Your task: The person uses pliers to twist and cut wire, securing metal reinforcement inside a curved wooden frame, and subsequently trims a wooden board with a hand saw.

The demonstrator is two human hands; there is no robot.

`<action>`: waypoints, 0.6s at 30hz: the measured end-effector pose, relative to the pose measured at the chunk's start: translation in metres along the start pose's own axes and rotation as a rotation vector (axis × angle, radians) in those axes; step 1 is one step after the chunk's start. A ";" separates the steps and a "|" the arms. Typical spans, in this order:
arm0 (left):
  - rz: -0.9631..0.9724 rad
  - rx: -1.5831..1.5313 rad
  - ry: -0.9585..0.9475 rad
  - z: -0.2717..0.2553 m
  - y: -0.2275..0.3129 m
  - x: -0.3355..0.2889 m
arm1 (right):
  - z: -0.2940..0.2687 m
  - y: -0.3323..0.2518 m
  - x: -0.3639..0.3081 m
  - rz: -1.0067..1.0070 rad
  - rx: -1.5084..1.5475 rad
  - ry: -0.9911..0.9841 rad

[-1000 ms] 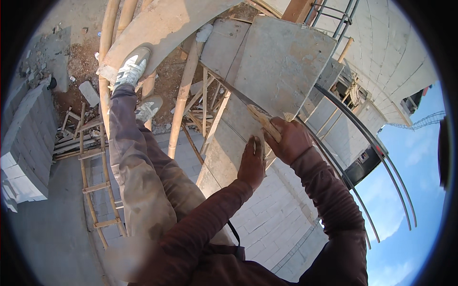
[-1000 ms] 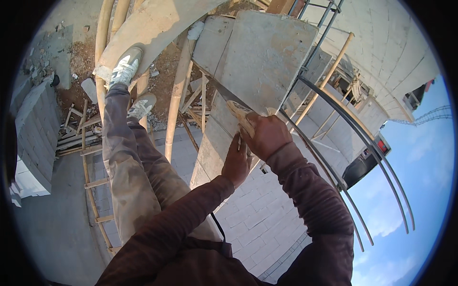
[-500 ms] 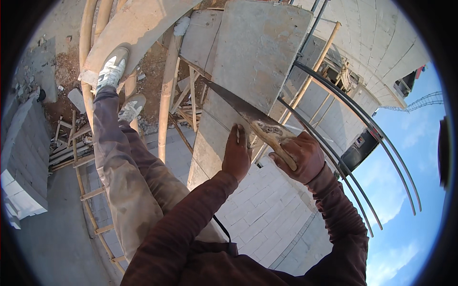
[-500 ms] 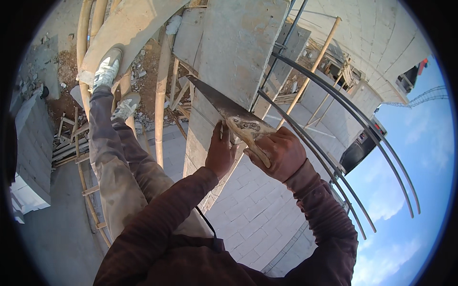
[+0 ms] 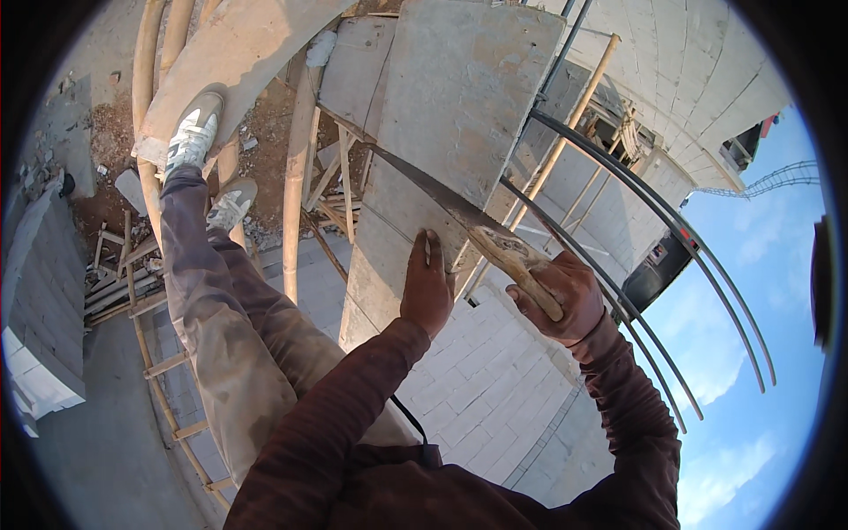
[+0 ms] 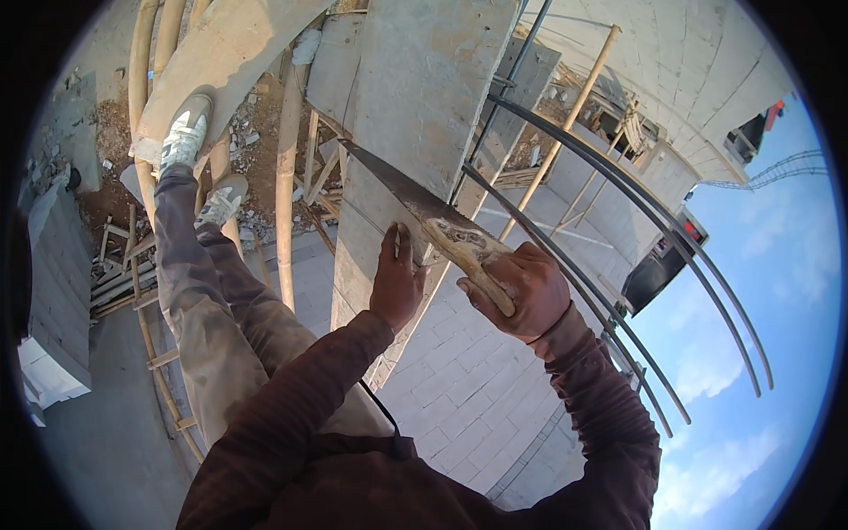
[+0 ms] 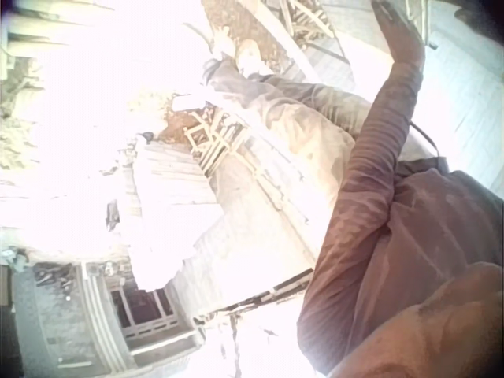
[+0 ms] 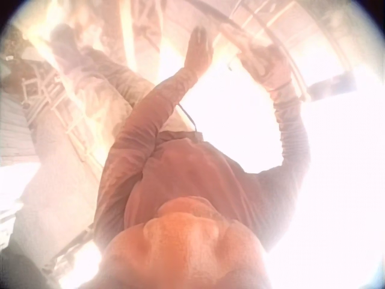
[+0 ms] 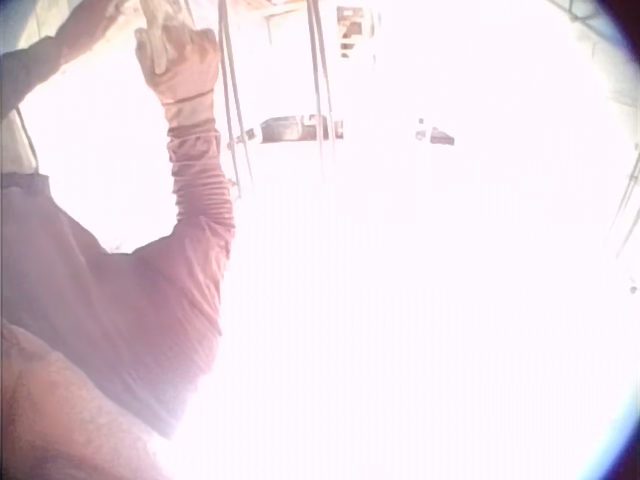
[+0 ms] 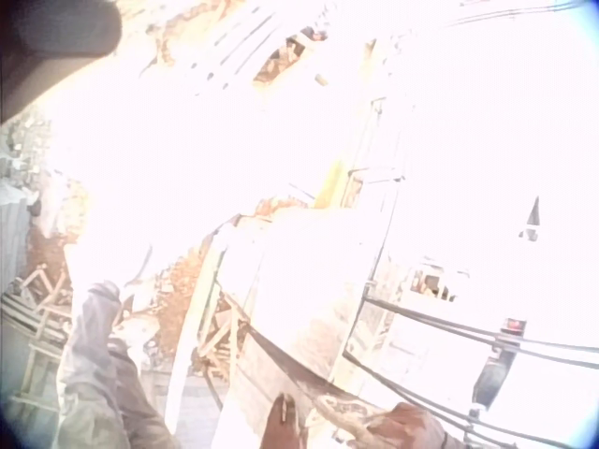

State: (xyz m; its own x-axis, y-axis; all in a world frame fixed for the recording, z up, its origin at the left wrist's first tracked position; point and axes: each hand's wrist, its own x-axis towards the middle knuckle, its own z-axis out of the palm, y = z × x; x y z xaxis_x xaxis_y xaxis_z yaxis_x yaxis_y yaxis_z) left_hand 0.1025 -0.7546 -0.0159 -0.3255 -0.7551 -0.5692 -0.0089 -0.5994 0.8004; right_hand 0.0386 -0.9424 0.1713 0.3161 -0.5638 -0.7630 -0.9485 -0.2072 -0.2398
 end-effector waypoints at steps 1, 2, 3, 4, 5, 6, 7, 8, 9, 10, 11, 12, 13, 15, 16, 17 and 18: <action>-0.001 -0.009 0.004 0.000 0.000 0.000 | 0.005 0.002 0.003 -0.007 -0.040 -0.033; -0.017 -0.028 -0.013 0.001 0.000 -0.001 | 0.012 0.004 0.009 -0.028 -0.058 -0.023; 0.001 -0.015 -0.009 0.001 0.001 -0.001 | 0.017 0.005 0.013 -0.027 -0.092 -0.044; 0.000 -0.004 -0.018 0.000 0.001 -0.002 | 0.020 0.005 0.017 -0.014 -0.054 0.007; -0.010 0.001 -0.003 -0.001 0.001 -0.001 | 0.020 0.005 0.018 0.009 -0.033 0.030; 0.005 0.022 -0.011 -0.001 0.001 -0.002 | 0.018 0.005 0.018 0.040 -0.027 0.020; 0.005 0.031 -0.014 -0.001 0.002 -0.003 | 0.014 0.003 0.015 -0.028 -0.019 0.040; 0.016 0.047 -0.003 -0.002 0.001 0.000 | 0.007 0.002 0.011 -0.007 -0.020 0.020; 0.023 0.035 -0.003 -0.002 0.000 0.001 | -0.003 0.000 0.003 0.021 -0.015 -0.009; 0.017 0.016 -0.008 -0.002 0.000 0.000 | -0.012 -0.003 -0.006 -0.017 0.020 -0.012; -0.014 -0.005 -0.035 -0.002 -0.001 0.002 | -0.021 -0.005 -0.014 -0.053 0.004 -0.006; 0.031 0.017 0.009 -0.002 -0.002 0.004 | -0.024 -0.005 -0.018 -0.018 -0.038 -0.049; 0.030 0.029 0.005 -0.002 -0.001 0.004 | -0.028 -0.006 -0.022 -0.022 -0.045 -0.053; 0.038 0.057 0.005 -0.004 0.000 0.005 | -0.027 -0.007 -0.023 -0.028 -0.059 -0.041; 0.040 0.075 0.003 -0.006 0.003 0.004 | -0.025 -0.009 -0.021 -0.019 -0.065 -0.036; -0.009 0.089 -0.056 -0.009 0.004 0.002 | -0.023 -0.010 -0.017 0.003 -0.075 -0.076; 0.029 0.085 -0.006 -0.012 0.006 0.002 | -0.022 -0.012 -0.013 0.003 -0.065 -0.038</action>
State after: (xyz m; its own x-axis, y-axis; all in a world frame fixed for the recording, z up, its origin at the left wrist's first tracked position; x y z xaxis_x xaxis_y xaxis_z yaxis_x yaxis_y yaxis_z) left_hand 0.1137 -0.7626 -0.0146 -0.3321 -0.7700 -0.5448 -0.0798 -0.5526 0.8296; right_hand 0.0468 -0.9502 0.1971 0.3112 -0.5336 -0.7864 -0.9454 -0.2583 -0.1989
